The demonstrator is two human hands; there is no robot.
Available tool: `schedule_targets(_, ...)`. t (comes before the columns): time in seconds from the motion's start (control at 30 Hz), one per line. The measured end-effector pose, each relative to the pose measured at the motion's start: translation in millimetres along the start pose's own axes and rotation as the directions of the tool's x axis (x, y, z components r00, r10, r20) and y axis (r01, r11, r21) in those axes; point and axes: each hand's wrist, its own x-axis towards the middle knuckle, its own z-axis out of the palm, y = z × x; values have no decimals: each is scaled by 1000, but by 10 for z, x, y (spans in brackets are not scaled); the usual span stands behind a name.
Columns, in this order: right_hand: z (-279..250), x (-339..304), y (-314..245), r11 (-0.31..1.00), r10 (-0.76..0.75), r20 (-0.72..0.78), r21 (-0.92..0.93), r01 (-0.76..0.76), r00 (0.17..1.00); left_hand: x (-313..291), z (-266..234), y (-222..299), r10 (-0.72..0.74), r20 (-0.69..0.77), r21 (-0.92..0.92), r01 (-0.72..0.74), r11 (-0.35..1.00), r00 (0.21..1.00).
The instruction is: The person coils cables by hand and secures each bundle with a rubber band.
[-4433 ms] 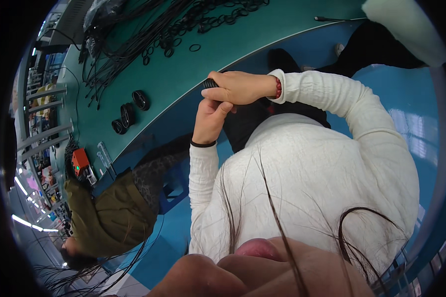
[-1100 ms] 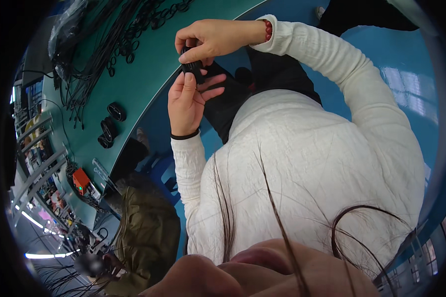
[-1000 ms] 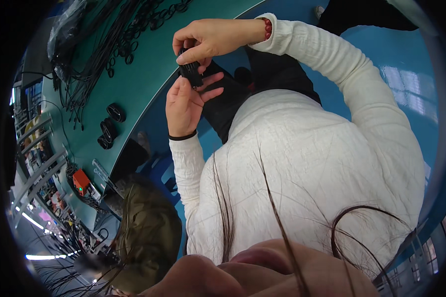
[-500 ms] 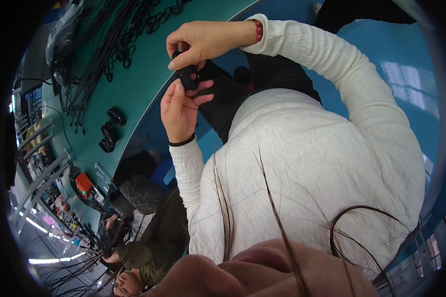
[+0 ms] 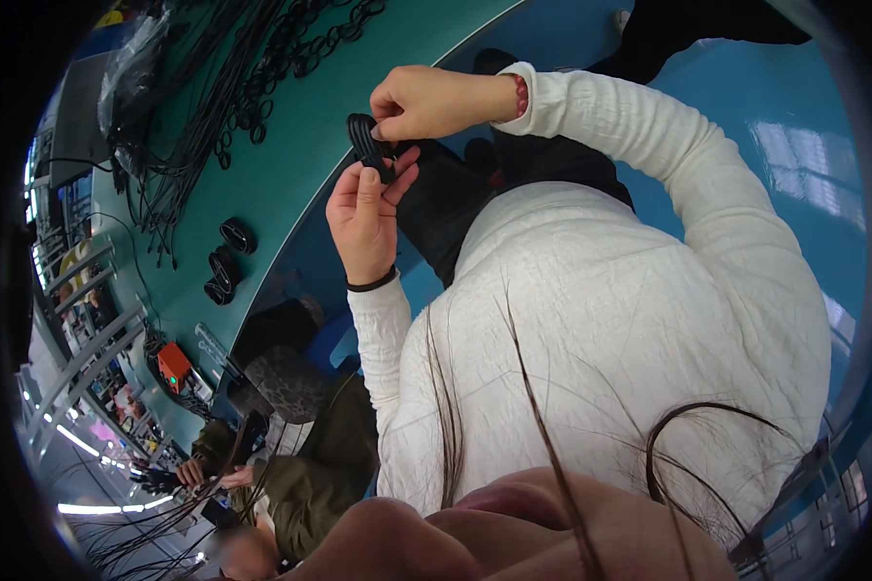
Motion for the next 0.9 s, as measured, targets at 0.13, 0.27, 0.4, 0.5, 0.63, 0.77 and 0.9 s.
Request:
schedule_targets(0.13,106,-2,14,982,154,-21,113,-150,988,-5,27,-46,-9,-14,23,9,1000,1000)
schedule_targets(0.27,176,-12,100,964,174,-72,216,-155,982,25,-35,-73,-26,-3,5,26,1000,1000)
schedule_targets(0.4,15,-24,153,994,-16,22,109,14,1000,32,-66,-89,-33,21,-21,34,999,999)
schedule_targets(0.5,-19,4,98,879,-21,-38,476,37,999,82,-10,-47,-2,34,-11,2,1000,999)
schedule_targets(0.63,170,-37,-44,960,-26,-95,274,51,995,151,146,-83,30,23,39,-31,999,999)
schedule_targets(0.77,30,-86,-175,953,-11,-70,301,32,997,267,179,-34,34,76,40,-37,999,997)
schedule_targets(0.9,-256,75,-164,968,-12,-103,246,37,995,532,288,39,27,63,-64,-23,998,998)
